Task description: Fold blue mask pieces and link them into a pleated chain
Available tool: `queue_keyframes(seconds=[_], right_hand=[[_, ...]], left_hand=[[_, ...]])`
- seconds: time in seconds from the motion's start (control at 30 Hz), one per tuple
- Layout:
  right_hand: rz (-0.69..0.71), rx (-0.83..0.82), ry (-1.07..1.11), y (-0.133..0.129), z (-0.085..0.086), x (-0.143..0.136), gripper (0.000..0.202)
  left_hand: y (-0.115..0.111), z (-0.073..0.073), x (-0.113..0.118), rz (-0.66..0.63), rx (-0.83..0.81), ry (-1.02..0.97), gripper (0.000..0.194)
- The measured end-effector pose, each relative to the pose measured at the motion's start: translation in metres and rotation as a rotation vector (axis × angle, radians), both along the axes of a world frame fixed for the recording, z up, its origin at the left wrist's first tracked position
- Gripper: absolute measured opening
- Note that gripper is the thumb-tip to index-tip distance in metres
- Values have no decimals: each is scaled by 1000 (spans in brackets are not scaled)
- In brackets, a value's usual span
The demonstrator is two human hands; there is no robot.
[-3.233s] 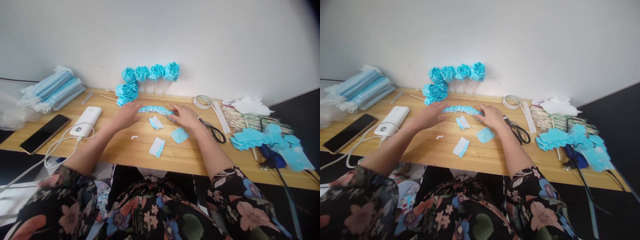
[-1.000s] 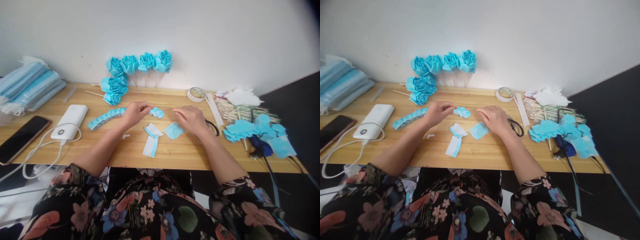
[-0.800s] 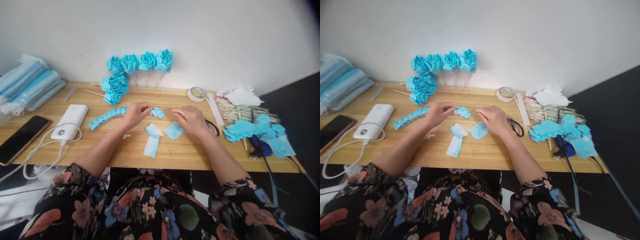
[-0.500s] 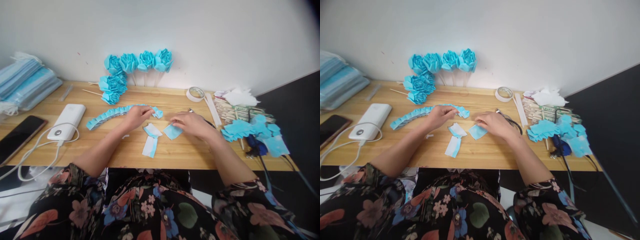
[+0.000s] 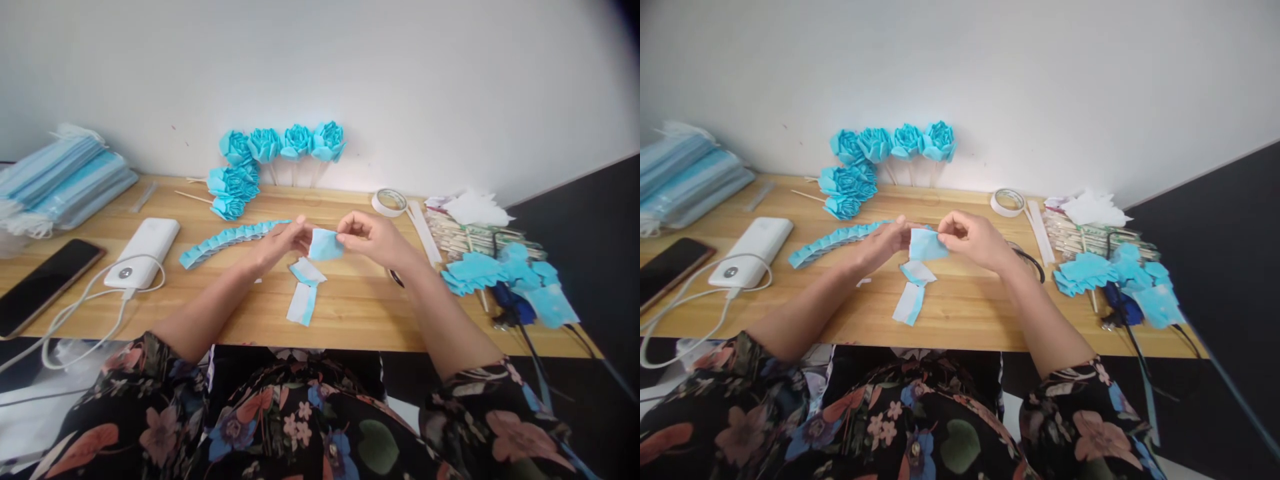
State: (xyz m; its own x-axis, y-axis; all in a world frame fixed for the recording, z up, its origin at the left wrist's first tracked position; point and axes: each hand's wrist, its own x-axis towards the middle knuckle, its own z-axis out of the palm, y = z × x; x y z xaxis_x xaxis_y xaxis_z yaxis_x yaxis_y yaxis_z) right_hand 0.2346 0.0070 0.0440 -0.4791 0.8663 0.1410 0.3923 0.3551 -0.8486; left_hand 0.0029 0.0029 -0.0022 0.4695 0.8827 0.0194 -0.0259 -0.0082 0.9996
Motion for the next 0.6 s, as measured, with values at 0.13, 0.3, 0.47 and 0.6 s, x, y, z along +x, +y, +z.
queue_keyframes(seconds=[0.13, 0.3, 0.47, 0.6], right_hand=[[-32, -13, 143, 9, -12, -20, 14], [-139, -116, 329, 13, -37, -27, 31], [-191, -319, 486, 13, -48, -19, 45], [-111, -454, 582, 13, -52, -20, 54]], left_hand=[[-3, 4, 1, 7, -53, -49, 82], [-5, 8, 2, 117, -11, 98, 49], [-4, 8, 3, 214, -78, 39, 33], [-4, 8, 4, 190, -48, 4, 32]])
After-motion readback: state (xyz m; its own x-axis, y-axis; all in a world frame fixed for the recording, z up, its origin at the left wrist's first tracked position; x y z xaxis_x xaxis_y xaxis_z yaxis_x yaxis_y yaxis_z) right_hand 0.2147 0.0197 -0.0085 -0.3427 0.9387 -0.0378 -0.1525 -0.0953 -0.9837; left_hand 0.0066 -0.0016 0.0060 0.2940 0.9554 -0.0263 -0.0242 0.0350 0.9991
